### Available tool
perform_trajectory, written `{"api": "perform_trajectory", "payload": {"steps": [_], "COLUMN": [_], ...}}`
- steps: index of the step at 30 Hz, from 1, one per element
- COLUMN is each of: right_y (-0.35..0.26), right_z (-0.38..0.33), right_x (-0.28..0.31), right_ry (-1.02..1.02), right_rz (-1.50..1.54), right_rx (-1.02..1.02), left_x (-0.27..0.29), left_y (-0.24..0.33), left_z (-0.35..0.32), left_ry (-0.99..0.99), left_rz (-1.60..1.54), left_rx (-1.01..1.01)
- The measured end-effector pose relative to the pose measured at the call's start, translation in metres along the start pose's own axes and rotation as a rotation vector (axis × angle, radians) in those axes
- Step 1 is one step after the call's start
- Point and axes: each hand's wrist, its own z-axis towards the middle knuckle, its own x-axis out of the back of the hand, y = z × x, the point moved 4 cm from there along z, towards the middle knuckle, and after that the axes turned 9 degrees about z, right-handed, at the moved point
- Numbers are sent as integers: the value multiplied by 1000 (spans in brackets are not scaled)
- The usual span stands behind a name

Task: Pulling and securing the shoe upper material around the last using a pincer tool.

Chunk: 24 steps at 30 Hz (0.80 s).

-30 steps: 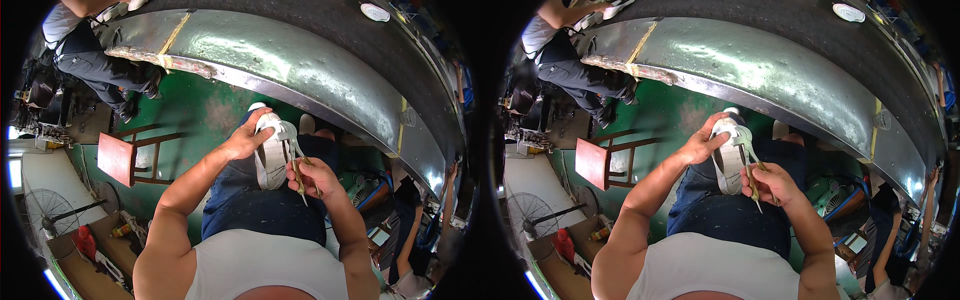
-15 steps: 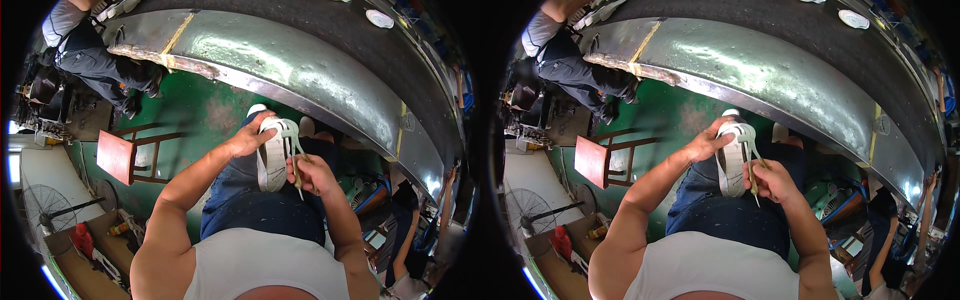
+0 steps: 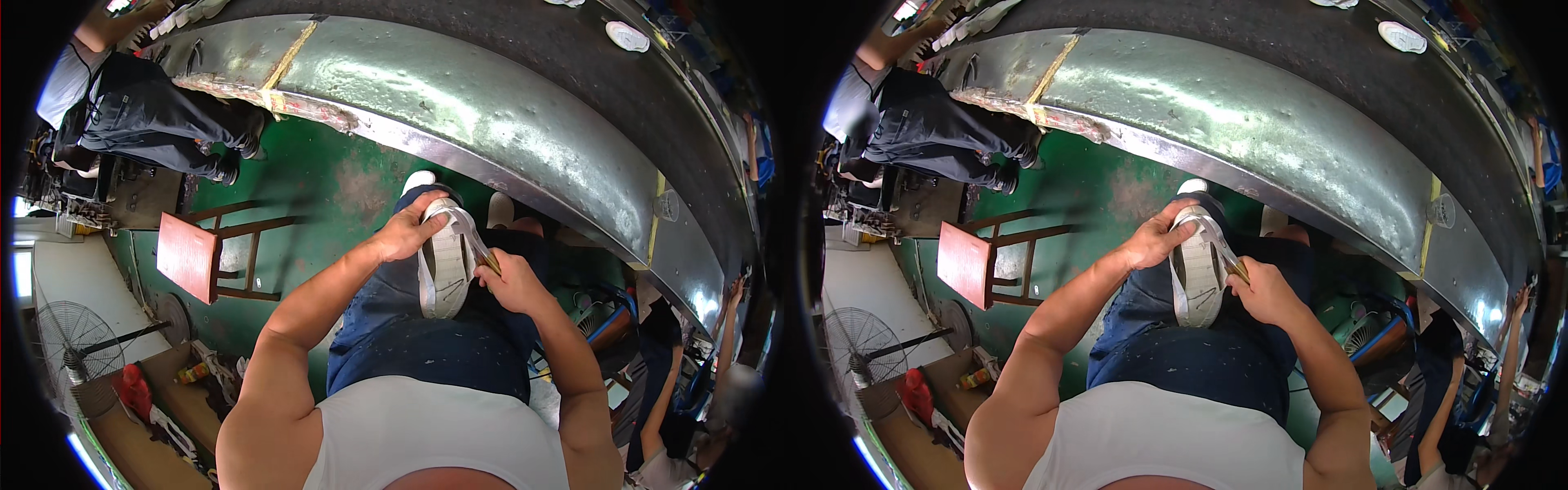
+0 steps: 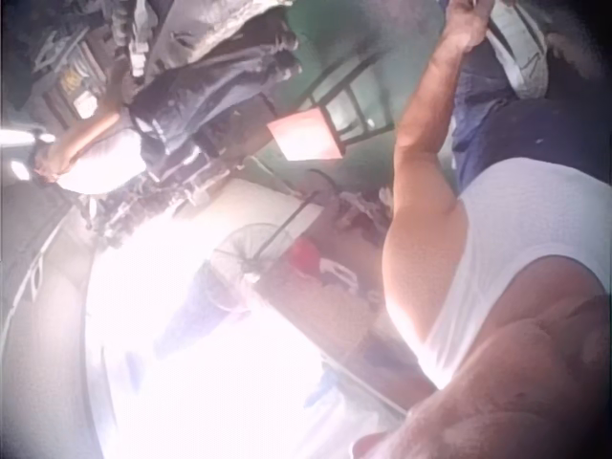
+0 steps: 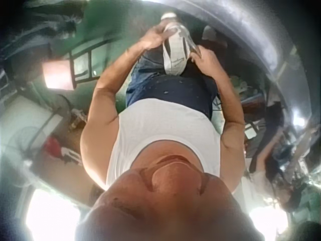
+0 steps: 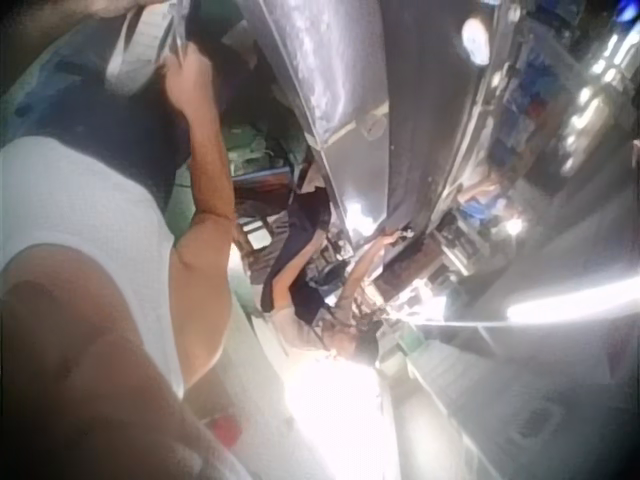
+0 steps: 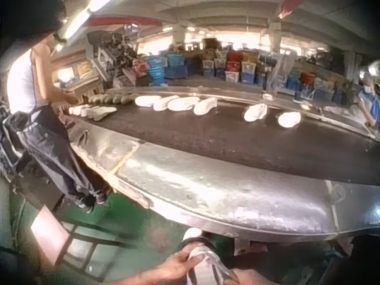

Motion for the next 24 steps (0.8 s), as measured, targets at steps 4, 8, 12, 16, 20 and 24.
{"api": "perform_trajectory", "payload": {"steps": [4, 8, 12, 16, 20, 24], "right_y": [12, 21, 26, 0, -13, -17], "right_z": [1, 0, 0, -19, -24, -20], "right_x": [-4, -9, -12, -8, -8, -5], "right_ry": [105, 208, 252, 226, 192, 172], "right_rz": [-97, -171, -219, -347, -624, -654], "right_rx": [132, 234, 260, 202, 62, 48], "left_x": [0, 0, -2, -3, -7, -10], "left_y": [-7, -10, -11, -6, -2, -8], "left_z": [0, 2, 4, -2, -6, -4], "left_ry": [-2, 8, -24, -81, -79, 42], "left_rz": [-34, -44, -155, -183, -167, -120], "left_rx": [-25, -49, -35, -32, -49, 36]}}
